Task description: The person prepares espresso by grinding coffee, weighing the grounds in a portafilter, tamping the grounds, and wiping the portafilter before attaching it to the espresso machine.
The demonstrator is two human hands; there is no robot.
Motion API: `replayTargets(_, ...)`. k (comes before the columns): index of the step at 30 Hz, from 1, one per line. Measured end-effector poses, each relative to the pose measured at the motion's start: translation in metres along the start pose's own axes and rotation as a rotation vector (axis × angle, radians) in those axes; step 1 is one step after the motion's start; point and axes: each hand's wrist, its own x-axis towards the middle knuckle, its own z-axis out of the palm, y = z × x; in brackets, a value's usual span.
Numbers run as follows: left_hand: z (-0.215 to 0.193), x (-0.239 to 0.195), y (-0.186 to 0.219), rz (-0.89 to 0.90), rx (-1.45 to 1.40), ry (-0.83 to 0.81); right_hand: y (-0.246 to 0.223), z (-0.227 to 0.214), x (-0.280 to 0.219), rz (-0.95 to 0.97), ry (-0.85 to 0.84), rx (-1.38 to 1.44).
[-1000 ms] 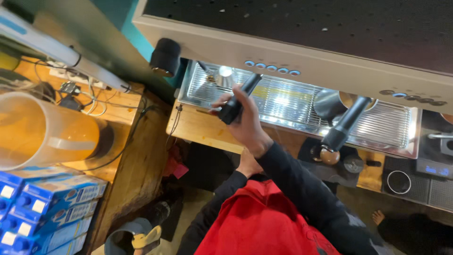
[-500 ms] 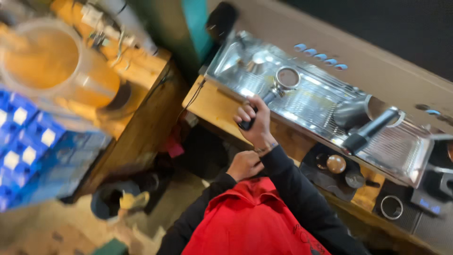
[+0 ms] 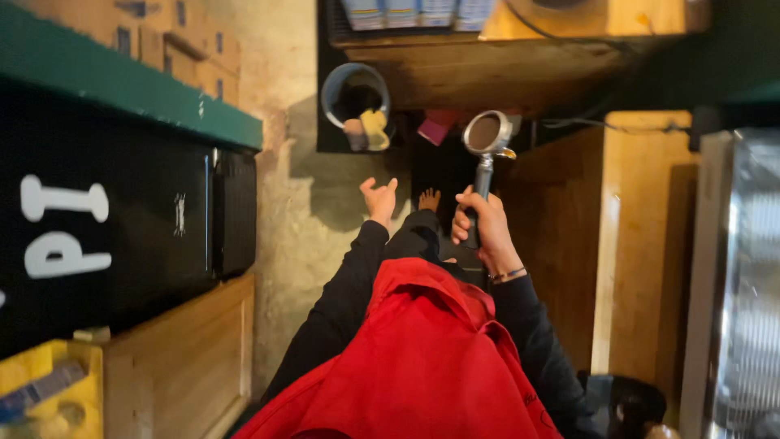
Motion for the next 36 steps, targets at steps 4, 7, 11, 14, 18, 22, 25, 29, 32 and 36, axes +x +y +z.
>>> replayTargets(4, -0.028, -0.027, 0.078, 0.289, -0.034, 0.031, 0.005, 0.04, 0.066, -0.009, -0.037, -0.493)
replayTargets(7, -0.028, -0.03, 0.138, 0.347, 0.053, -0.012, -0.018, 0.09, 0.113, -0.091, -0.033, -1.072)
replayTargets(11, -0.004, 0.044, 0.073, 0.145, 0.237, -0.026, -0.012, 0.112, 0.164, -0.392, -0.015, -1.433)
replayTargets(14, -0.017, 0.047, 0.059, 0.312, 0.362, -0.065, 0.016, 0.107, 0.186, -0.629, -0.095, -1.511)
replayTargets(18, -0.034, 0.038, 0.066, 0.128, 0.022, -0.242, 0.065, 0.069, 0.215, -0.459, -0.183, -1.802)
replayTargets(22, -0.026, 0.051, 0.035, 0.174, -0.442, -0.329, 0.064, 0.08, 0.22, -0.224, -0.181, -1.791)
replayTargets(25, -0.053, -0.007, 0.118, 0.051, -0.602, -0.41, 0.053, 0.086, 0.217, -0.428, -0.192, -1.675)
replayTargets(29, -0.056, -0.026, 0.136, -0.013, -0.626, -0.383, 0.046, 0.09, 0.213, -0.528, -0.193, -1.616)
replayTargets(32, -0.07, -0.051, 0.168, -0.036, -0.731, -0.379, 0.06, 0.068, 0.22, -0.477, -0.208, -1.768)
replayTargets(36, -0.072, -0.032, 0.135, 0.178, -0.664, -0.242, 0.077, 0.035, 0.246, -0.145, -0.227, -1.787)
